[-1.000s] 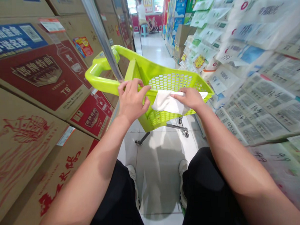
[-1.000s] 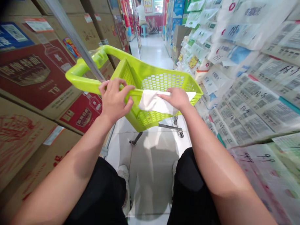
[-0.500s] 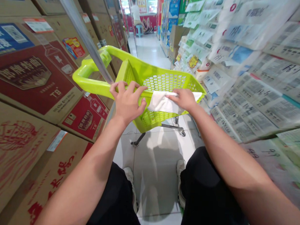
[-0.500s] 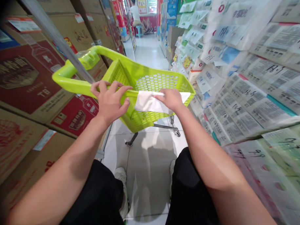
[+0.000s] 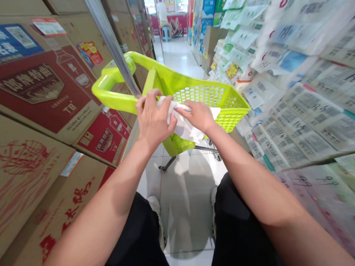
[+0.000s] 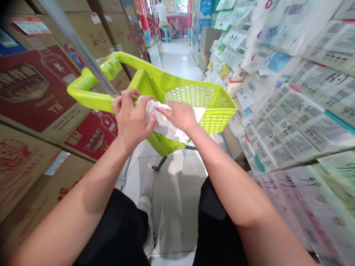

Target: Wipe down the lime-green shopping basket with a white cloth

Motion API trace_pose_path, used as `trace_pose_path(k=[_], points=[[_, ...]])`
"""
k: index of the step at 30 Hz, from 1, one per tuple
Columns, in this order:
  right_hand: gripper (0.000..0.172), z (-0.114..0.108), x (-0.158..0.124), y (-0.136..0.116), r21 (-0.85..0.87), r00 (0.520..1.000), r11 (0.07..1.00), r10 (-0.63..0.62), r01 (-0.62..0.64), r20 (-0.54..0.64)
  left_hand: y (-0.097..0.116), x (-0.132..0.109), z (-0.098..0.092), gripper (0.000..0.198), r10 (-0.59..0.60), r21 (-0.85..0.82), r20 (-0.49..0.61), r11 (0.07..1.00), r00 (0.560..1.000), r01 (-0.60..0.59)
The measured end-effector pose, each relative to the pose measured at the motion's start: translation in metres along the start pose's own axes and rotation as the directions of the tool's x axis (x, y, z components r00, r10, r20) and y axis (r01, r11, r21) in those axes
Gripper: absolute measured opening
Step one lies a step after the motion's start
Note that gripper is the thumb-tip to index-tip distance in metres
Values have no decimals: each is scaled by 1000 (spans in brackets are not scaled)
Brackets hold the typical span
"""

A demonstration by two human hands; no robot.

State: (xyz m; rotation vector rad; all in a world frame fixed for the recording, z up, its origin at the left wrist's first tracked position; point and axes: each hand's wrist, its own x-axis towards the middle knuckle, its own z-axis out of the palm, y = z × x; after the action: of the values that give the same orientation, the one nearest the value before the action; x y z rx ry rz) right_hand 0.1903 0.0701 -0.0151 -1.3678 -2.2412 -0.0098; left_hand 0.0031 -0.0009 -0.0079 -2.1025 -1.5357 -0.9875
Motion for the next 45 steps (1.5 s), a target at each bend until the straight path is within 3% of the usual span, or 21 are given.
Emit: trace_pose_path(k=[7,10,16,19,22,26,30,32,34,36,39,45], points=[[61,-18,-20,103,-69,980,983,175,-169,89,-10,5,2,35,-83,15,19,996,996,83],[58,-25,-30,142,-53,973,977,211,-207,94,-17,7,6,29,-85,-12,-33,996,996,85],[56,-28,-41,182,67,984,984,161,-166,74,-32,10,14,25,-20,49,-121,998,992,26],[52,-25,-41,181,55,985,984,165,-168,52,-32,12,16,26,-56,56,-107,996,993,62],[48,-19,-35,159,-1,987,987,160,-160,27,-26,13,15,24,-108,47,-64,993,992,112],[47,-6,-22,91,-40,997,996,77,-76,32,-11,10,11,26,-127,6,-15,992,992,127],[48,9,-12,7,11,996,999,35,-34,-83,6,5,10,29,-89,8,-11,996,996,89],[43,12,-10,-20,39,992,999,7,-2,-126,12,3,10,27,-74,9,-30,997,997,74],[41,12,-9,-31,43,993,999,-20,25,-118,15,1,10,25,-74,7,-47,997,996,74],[42,9,-9,-25,31,996,999,-36,38,-76,13,2,9,24,-77,5,-48,997,996,77],[46,1,-12,5,14,1000,1000,-24,24,-14,6,4,7,22,-83,1,-58,997,995,83],[51,-19,-27,113,-19,987,994,111,-109,117,-19,12,11,21,-119,4,-67,993,991,120]])
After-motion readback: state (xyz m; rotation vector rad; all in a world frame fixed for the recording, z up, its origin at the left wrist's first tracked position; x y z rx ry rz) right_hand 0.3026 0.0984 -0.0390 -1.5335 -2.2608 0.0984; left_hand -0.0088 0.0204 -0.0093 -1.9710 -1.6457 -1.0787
